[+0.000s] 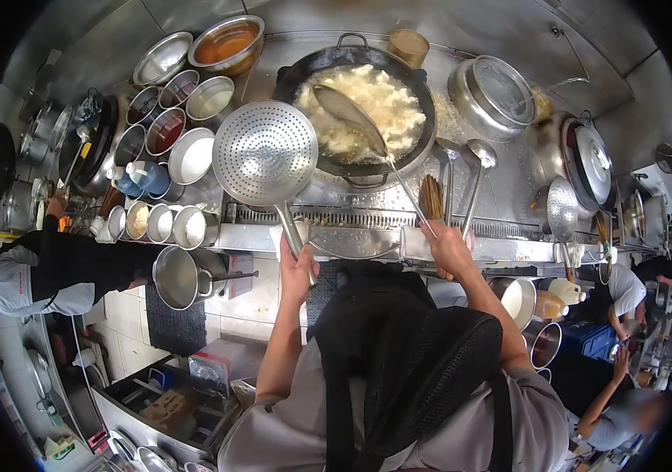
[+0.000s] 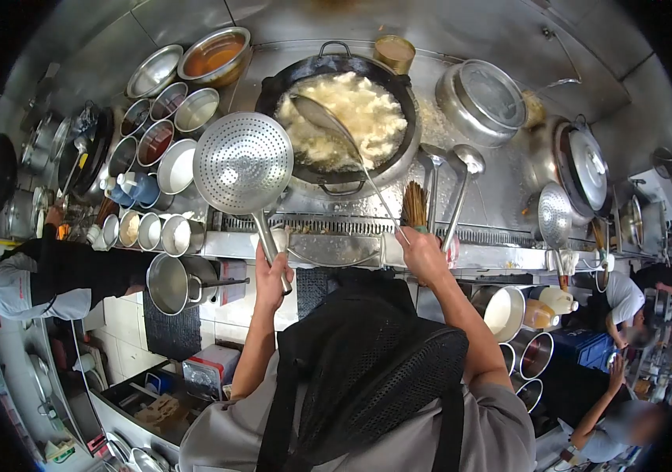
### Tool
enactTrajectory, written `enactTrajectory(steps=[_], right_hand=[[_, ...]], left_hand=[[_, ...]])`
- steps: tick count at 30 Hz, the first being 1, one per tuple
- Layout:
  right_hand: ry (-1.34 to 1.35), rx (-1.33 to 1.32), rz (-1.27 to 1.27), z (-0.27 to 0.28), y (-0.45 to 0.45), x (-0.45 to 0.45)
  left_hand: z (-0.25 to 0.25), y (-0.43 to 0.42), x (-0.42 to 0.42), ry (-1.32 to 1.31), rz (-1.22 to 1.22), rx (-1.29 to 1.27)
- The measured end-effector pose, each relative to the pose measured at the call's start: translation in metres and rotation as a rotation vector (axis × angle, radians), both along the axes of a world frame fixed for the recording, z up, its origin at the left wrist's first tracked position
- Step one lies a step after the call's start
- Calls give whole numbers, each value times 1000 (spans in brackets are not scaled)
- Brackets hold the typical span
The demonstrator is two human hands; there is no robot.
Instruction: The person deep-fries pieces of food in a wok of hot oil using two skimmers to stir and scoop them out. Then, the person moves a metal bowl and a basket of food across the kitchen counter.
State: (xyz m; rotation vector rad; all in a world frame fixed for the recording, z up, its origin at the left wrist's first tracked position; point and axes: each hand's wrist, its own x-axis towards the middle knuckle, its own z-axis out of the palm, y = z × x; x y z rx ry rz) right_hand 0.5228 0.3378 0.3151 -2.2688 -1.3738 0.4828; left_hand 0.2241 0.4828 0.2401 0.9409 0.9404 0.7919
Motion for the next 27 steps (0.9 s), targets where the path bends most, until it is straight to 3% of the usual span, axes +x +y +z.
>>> enactTrajectory(steps=[5,8,14,22,27], right_hand=[[49,42,-48,-16,6,7],[77,45,-70,-55,12,22],[84,212,-76,-44,35,17],[147,114,-342,-13,29,47],[121,212,-360,-10,18,57]], left_hand=[[-11,-1,0,-2,5,27],[-10,-1,4,-8,16,25],[1,0,4,25,18,21],[5,3,2,40,-1,61],[1,13,0,43,-23,76]])
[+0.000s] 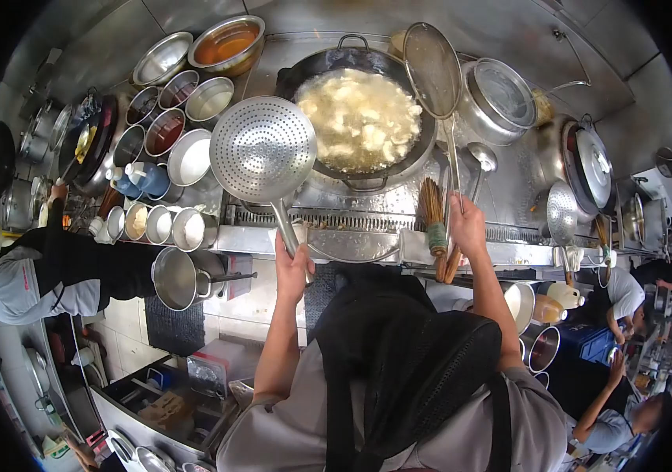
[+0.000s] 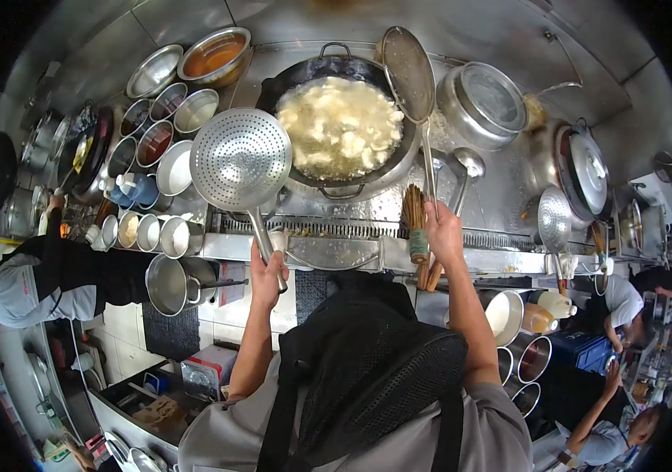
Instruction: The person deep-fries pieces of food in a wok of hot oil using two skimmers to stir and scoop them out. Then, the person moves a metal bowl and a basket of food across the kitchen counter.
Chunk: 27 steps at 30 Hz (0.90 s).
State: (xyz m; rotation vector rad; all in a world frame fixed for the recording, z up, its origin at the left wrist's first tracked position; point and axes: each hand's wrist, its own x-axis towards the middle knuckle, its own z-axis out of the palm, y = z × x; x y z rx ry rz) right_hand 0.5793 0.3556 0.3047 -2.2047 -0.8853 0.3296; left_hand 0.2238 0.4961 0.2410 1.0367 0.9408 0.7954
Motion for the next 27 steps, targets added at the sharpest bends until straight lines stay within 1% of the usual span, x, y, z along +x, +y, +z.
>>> enactTrajectory(steps=[2,6,8,10,11,12,15,16,19,20,24,27], right_hand=[[70,-47,-25,9,-3,0],[-112,-34,-18,-1,1,12],[-232,-37,14,-16,9,26],[-246,-34,50,-51,24,52],[-253,-31,70,-60,31,60],[72,-175,-2,-23,44,40],[634,-3,125,-34,64,44],[866,18,79,-32,71,40],[1147,119,132,-35,84,33],[1222,141,147,-35,84,31],[1357,160,196,-23,87,16],[1230,125,218,-12,80,-1]], left_hand=[[-2,2,-1,2,10,-1],[2,2,0,16,34,-16],[5,2,0,36,24,-18],[7,3,-2,51,12,-9],[6,4,-3,61,7,3],[3,4,-3,71,4,13],[1,5,-5,98,3,12],[3,4,-5,109,5,6],[-2,5,-8,125,6,7],[-4,5,-8,136,5,12],[-6,5,-7,105,-8,41],[-5,4,-6,105,10,25]])
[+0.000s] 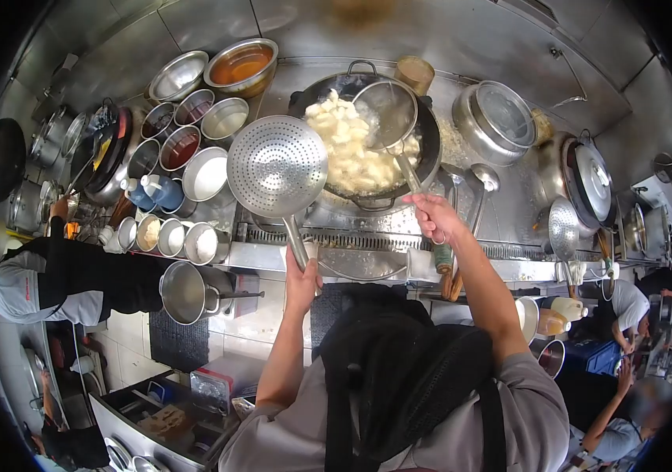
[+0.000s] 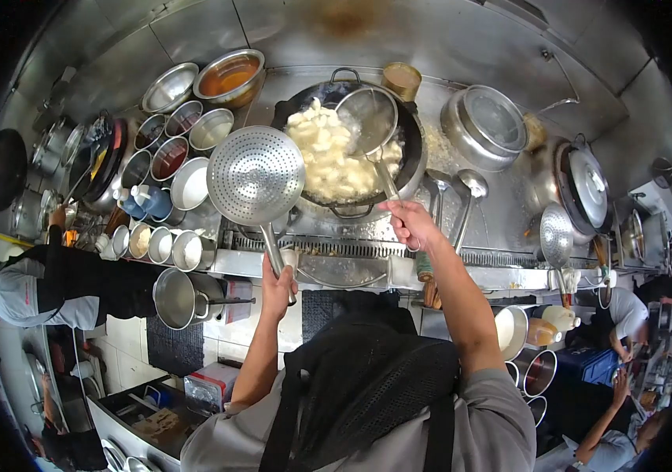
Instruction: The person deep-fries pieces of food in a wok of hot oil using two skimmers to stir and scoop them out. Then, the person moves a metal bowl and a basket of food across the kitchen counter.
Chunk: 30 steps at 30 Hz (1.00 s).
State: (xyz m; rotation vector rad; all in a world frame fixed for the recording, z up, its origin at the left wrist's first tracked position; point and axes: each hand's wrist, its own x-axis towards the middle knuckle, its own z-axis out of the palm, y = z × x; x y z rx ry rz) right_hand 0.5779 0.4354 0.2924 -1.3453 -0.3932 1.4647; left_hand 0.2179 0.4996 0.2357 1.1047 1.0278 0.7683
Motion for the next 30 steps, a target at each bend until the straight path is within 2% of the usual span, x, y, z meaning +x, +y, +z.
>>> enactTrajectory(steps=[4,5,8,11,16,20,23,27,30], right_hand=[[-386,-146,60,42,-20,-37],[-481,-100,90,29,-28,-35],[-691,-123,132,42,-45,-45],[-794,-171,151,72,-56,-62],[-897,-185,205,81,-77,-73],[-777,-258,211,95,-96,-83],[-974,-226,291,68,-112,-69],[-1127,-141,342,66,-124,-60],[-1456,31,396,51,-133,-54]], left_hand=[[-4,0,2,-14,6,10],[-6,0,3,-36,10,9],[-6,-1,5,-49,23,4],[-3,-2,7,-51,20,3],[-3,-4,11,-73,39,5],[1,-6,12,-68,25,8],[3,-8,14,-68,31,5],[2,-7,17,-119,35,6],[6,-8,21,-132,69,14]])
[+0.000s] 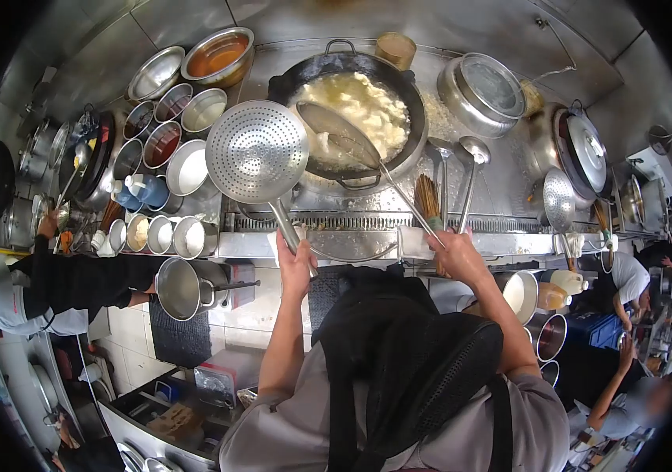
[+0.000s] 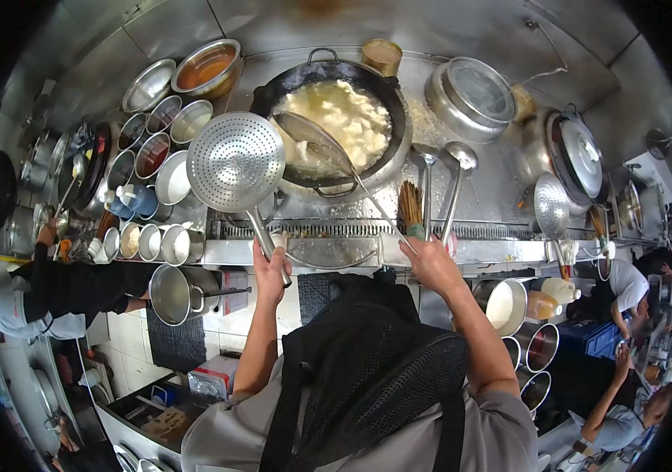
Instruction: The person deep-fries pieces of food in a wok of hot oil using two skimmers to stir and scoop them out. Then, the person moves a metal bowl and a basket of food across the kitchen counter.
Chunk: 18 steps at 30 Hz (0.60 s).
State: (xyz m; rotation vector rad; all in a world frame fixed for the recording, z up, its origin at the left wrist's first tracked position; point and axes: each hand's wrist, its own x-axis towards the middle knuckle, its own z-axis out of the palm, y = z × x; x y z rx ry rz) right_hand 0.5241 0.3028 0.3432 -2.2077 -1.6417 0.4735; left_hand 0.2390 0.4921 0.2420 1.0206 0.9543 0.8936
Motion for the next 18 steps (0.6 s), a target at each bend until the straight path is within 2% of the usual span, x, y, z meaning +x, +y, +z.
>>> enactTrajectory(steps=[3,5,12,13,15,18], right_hand=[[-97,45,38,-23,-4,6],[-73,81,-39,-30,-8,7],[87,124,-416,7,3,17],[106,244,-425,1,7,27],[95,190,-460,3,15,46],[76,230,-467,2,37,75]], left_hand=[[-2,6,0,7,-11,11],[0,14,-5,39,-50,17],[20,48,-14,207,-58,150],[21,59,-16,300,-68,184],[7,88,-17,434,-40,446],[24,120,-6,627,-17,614]])
